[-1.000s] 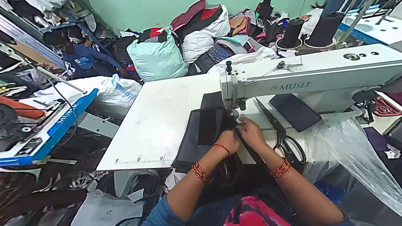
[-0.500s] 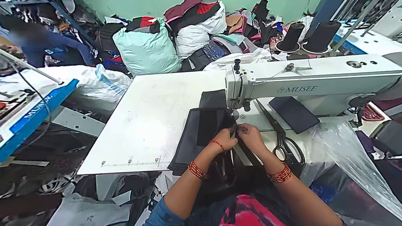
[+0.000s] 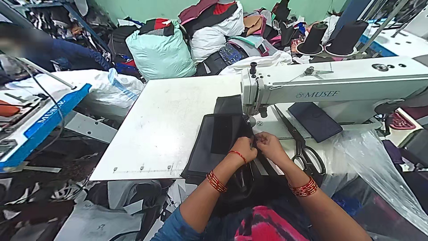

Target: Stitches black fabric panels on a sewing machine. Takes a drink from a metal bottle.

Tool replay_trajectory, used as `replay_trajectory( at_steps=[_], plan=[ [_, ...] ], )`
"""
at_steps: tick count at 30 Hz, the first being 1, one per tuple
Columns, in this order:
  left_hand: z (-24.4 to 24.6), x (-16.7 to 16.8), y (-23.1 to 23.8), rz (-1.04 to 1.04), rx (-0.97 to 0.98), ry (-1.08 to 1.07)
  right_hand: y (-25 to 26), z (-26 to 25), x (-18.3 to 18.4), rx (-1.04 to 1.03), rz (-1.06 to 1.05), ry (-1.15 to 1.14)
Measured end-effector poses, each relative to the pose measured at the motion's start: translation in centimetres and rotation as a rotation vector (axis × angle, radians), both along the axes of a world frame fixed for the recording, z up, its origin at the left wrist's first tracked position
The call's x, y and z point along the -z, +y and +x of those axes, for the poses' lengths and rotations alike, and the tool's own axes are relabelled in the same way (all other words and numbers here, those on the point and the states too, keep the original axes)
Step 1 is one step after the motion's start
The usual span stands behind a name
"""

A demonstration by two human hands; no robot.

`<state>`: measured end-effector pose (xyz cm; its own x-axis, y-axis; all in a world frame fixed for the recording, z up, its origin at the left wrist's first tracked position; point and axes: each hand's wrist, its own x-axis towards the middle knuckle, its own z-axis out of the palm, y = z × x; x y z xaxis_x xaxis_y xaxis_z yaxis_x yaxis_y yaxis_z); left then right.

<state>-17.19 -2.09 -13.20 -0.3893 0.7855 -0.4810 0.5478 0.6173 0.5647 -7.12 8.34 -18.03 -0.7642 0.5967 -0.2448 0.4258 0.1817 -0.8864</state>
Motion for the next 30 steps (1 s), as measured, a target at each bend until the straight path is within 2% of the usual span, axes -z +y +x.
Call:
replay_trajectory(
  at_steps=[6,11,18,20,24,28,30],
  plan=[
    [0.2,-0.1,-0.1,-0.006,0.024,0.029,-0.1,0.5,0.1,-0.040,0.013,0.011],
    [0.3,0.3,-0.1,0.002,0.098,0.076,-0.5,0.9,-0.4,-0.110,0.104,-0.018],
    [0.3,-0.2,-1.0,0.050,0.149,0.032,-1.2,0.8,-2.2,-0.261,0.264,-0.200],
    [0.0,-0.4,-1.4,0.096,0.126,-0.002,-1.7,0.7,-2.0,-0.303,0.350,-0.257],
    [-0.1,0.4,-1.1,0.202,-0.022,0.137,-3.1,0.6,-1.9,-0.333,0.474,-0.355],
    [0.0,1.0,0.6,0.006,0.230,0.302,-3.5,0.6,-2.1,-0.337,0.494,-0.391],
    [0.2,1.2,1.3,-0.118,0.291,0.337,-3.5,0.6,-2.0,-0.334,0.494,-0.375]
  ],
)
